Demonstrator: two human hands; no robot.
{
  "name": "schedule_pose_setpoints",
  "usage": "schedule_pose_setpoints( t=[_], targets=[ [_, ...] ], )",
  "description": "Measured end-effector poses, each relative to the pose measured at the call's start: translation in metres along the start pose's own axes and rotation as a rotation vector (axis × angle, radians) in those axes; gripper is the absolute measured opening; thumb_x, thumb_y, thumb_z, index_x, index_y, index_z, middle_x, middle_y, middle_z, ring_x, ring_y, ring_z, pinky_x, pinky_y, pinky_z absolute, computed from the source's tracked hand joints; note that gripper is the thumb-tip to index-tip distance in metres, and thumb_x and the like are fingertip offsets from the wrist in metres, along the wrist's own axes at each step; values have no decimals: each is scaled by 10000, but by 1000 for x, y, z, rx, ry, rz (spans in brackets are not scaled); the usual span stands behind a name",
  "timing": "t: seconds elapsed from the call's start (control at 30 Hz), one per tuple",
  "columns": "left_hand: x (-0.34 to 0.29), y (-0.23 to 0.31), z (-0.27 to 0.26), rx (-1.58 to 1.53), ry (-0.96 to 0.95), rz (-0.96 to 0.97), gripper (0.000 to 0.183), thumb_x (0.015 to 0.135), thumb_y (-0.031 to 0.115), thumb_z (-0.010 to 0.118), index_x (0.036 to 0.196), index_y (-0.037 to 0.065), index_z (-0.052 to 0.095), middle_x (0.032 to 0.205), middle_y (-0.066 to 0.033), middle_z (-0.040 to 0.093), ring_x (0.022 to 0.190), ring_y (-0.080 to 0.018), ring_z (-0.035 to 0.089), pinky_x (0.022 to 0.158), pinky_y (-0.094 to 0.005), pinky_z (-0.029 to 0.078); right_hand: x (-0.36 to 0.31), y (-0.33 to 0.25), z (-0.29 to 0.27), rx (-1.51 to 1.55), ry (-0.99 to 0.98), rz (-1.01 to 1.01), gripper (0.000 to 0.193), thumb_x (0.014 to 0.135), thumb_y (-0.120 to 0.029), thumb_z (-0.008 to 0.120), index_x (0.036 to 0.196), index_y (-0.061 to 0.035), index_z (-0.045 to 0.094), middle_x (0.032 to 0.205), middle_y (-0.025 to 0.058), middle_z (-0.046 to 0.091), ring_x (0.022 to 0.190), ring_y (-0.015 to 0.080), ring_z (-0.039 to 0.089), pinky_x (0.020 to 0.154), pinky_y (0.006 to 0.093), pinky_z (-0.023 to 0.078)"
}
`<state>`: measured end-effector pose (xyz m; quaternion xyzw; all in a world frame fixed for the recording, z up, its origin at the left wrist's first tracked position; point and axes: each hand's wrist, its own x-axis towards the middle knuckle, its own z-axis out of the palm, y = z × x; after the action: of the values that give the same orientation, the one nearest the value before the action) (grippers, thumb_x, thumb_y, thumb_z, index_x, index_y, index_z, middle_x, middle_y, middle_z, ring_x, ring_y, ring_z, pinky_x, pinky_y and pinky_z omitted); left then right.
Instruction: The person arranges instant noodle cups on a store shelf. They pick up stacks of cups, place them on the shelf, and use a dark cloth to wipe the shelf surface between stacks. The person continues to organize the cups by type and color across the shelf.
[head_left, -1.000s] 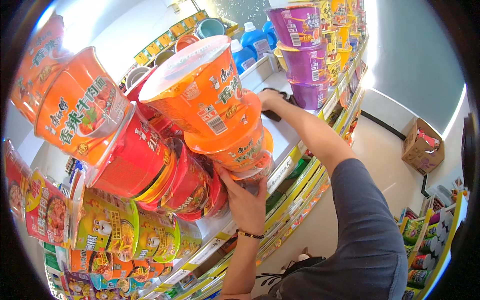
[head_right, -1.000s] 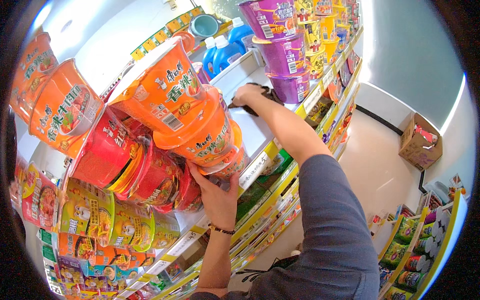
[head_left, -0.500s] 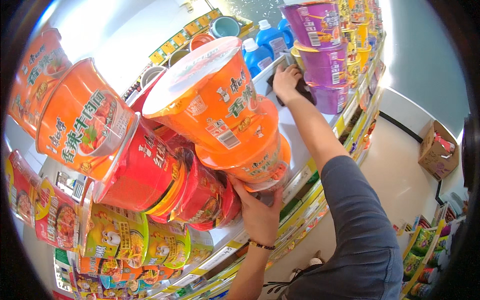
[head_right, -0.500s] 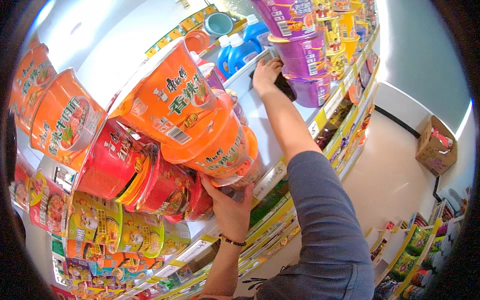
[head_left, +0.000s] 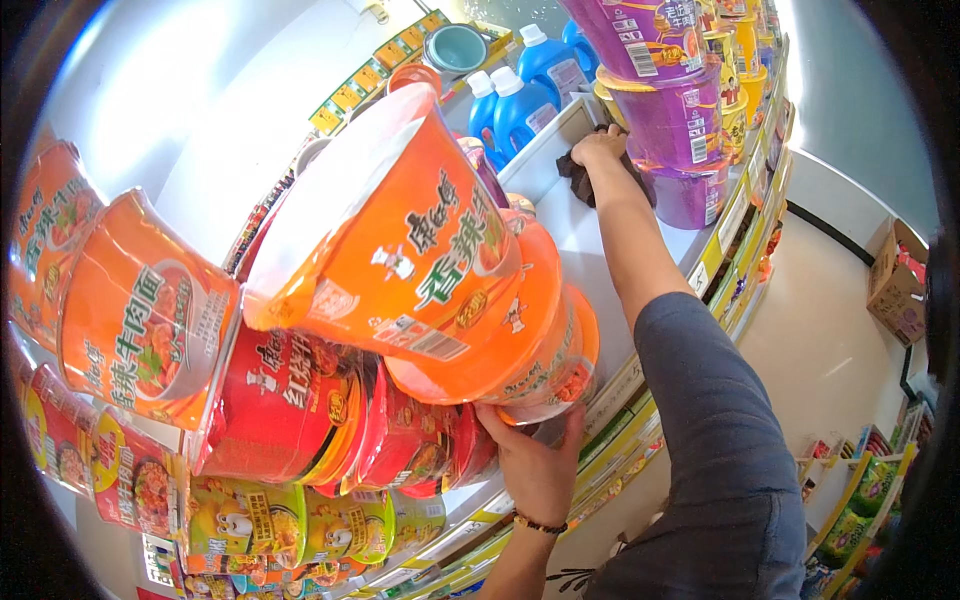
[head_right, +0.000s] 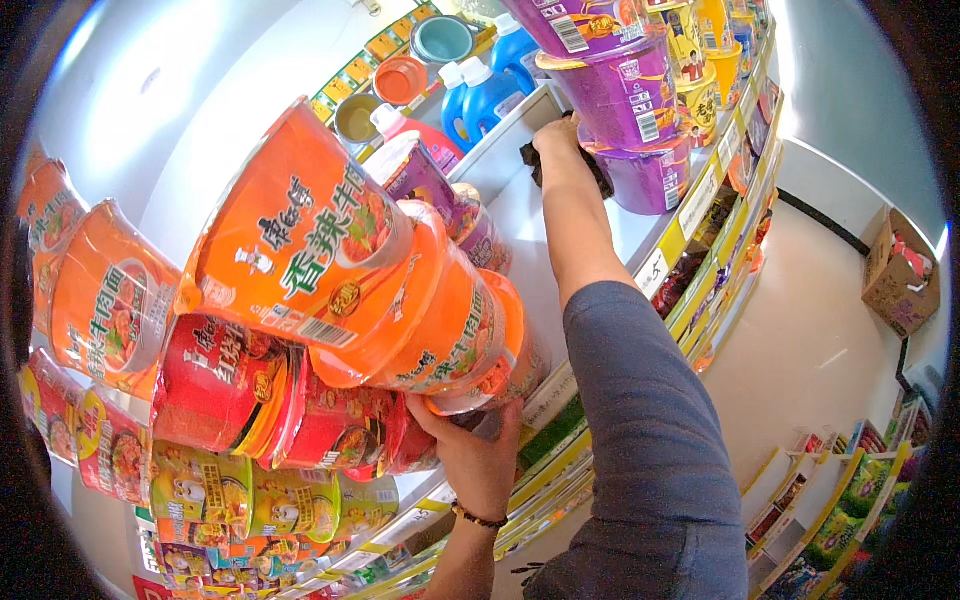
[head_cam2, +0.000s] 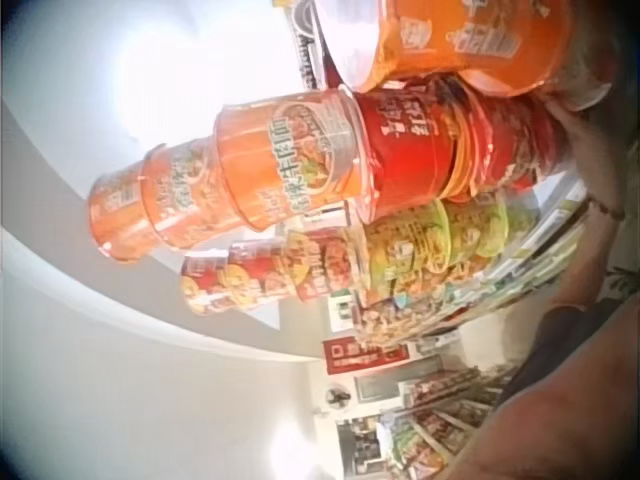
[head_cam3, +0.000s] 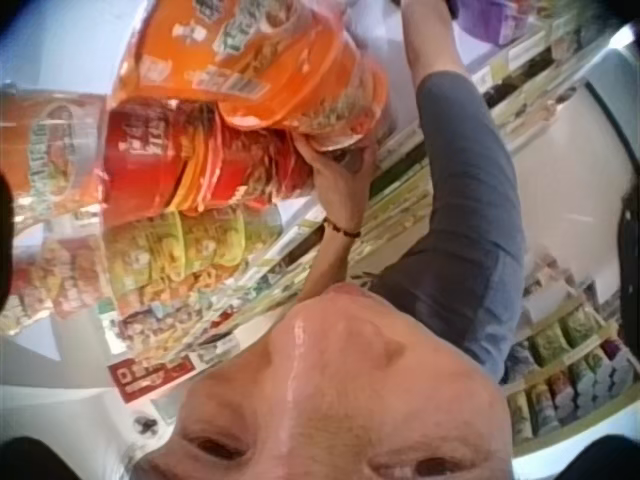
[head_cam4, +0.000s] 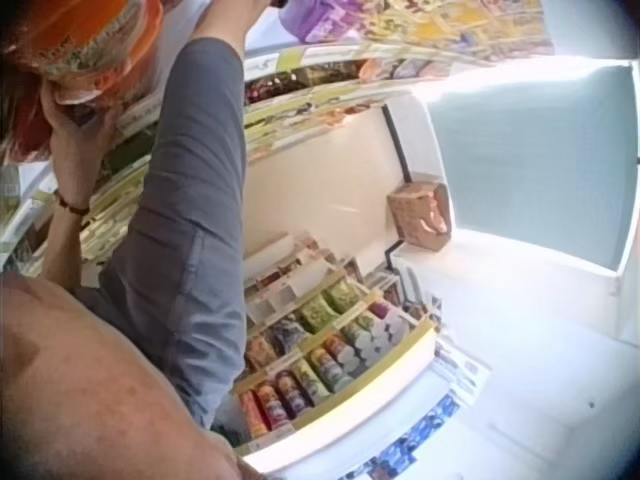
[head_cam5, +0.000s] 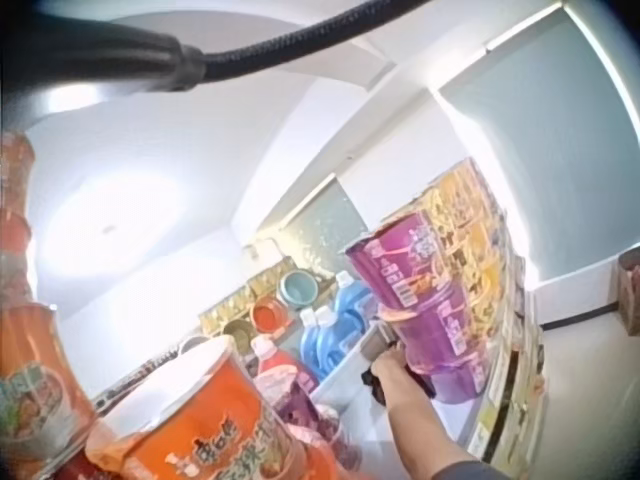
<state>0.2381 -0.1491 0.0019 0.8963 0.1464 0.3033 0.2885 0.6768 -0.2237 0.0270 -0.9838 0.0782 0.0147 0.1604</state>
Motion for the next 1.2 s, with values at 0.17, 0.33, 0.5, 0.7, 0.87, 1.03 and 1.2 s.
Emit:
schedule_pose_setpoints(
  t=[0.17,0.33,0.5,0.7,0.87,1.03,1.2],
  targets=[
    [0,2,0,61,51,93,1063,701,258,777,1359,-80,14,1199,-366,435,1065,-466,507,853,-436,448,-8,-1,-12,-5,-84,-111,503,820,-289,467,1294,-125,505,1355,56,458,1319,270,271,1021,401,228],
    [-2,0,3,-33,14,12,1060,700,262,777,1359,-79,21,1203,-367,431,1072,-467,503,850,-436,451,14,6,3,103,38,-47,467,842,-262,453,1282,-114,501,1308,64,506,1286,274,325,996,419,263],
    [-2,-2,1,-48,-2,-36,1057,701,276,773,1361,-74,26,1218,-362,426,1086,-465,493,862,-441,445,-1,0,2,15,69,-157,418,873,-225,413,1257,-85,496,1278,82,531,1252,279,374,974,430,295],
    [0,7,-2,-8,-2,-17,1041,710,218,760,1389,-8,4,1173,-317,488,1016,-410,558,834,-422,475,-23,14,-11,-42,-23,-257,413,862,-205,400,1240,-86,518,1290,102,520,1271,317,363,1000,460,302],
    [1,7,0,1,44,71,1022,721,211,745,1403,24,8,1159,-309,508,1011,-395,573,835,-431,479,-38,13,-1,192,9,-236,453,777,-373,461,1143,-162,625,1283,85,528,1209,292,464,986,439,354],
    [0,19,-7,-148,-49,-93,1000,736,227,735,1415,47,23,1208,-312,476,1028,-425,552,817,-441,474,-77,8,-17,59,-316,-334,588,595,-557,595,1050,-192,671,1169,75,608,1051,255,580,892,385,435],
    [-1,20,-6,-49,77,98,997,739,219,735,1421,57,26,1161,-291,516,1012,-401,569,813,-430,471,-92,9,-3,45,-143,-517,363,583,-211,708,938,-132,694,1047,102,655,974,231,628,797,340,498]
  ],
)
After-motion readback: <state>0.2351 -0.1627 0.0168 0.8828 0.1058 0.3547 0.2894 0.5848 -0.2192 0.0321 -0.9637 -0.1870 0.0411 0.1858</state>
